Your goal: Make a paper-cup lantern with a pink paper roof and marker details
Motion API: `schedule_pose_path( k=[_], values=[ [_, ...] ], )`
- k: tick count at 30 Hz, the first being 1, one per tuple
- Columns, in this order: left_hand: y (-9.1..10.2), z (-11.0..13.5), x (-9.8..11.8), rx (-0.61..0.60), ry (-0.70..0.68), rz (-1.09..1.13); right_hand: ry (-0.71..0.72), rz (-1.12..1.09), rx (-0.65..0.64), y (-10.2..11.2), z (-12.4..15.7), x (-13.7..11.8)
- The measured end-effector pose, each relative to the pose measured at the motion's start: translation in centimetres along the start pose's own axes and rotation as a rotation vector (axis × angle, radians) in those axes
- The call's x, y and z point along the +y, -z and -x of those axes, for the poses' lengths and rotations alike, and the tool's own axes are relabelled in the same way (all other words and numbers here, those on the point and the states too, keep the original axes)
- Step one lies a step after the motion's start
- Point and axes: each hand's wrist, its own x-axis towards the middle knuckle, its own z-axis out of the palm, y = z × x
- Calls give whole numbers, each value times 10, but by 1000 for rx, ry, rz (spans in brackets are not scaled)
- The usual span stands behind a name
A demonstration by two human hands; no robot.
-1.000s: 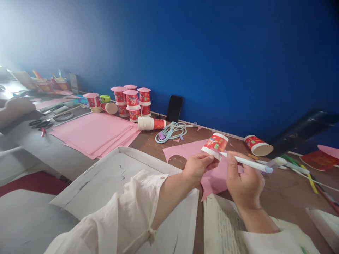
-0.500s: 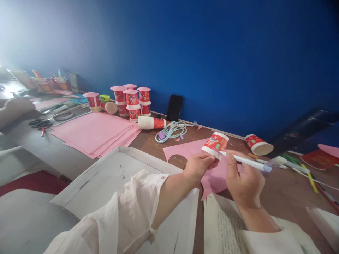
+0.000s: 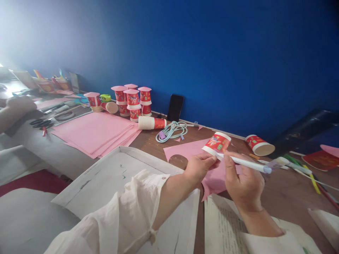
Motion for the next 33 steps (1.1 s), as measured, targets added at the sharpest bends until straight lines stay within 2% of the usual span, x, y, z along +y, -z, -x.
schedule_pose_path(
  k=[4, 12, 19, 33],
  values=[
    [1, -1, -3, -15, -4, -22, 10, 11, -16, -2, 0, 2],
    [-1, 1, 0, 28, -8, -90, 3, -13, -33, -1, -2, 4],
    [-7, 8, 6, 59, -12, -168, -42, 22, -11, 0, 0, 1],
    [-7, 8, 4, 50, -39, -159, -103, 95, 40, 0, 2, -3]
  ],
)
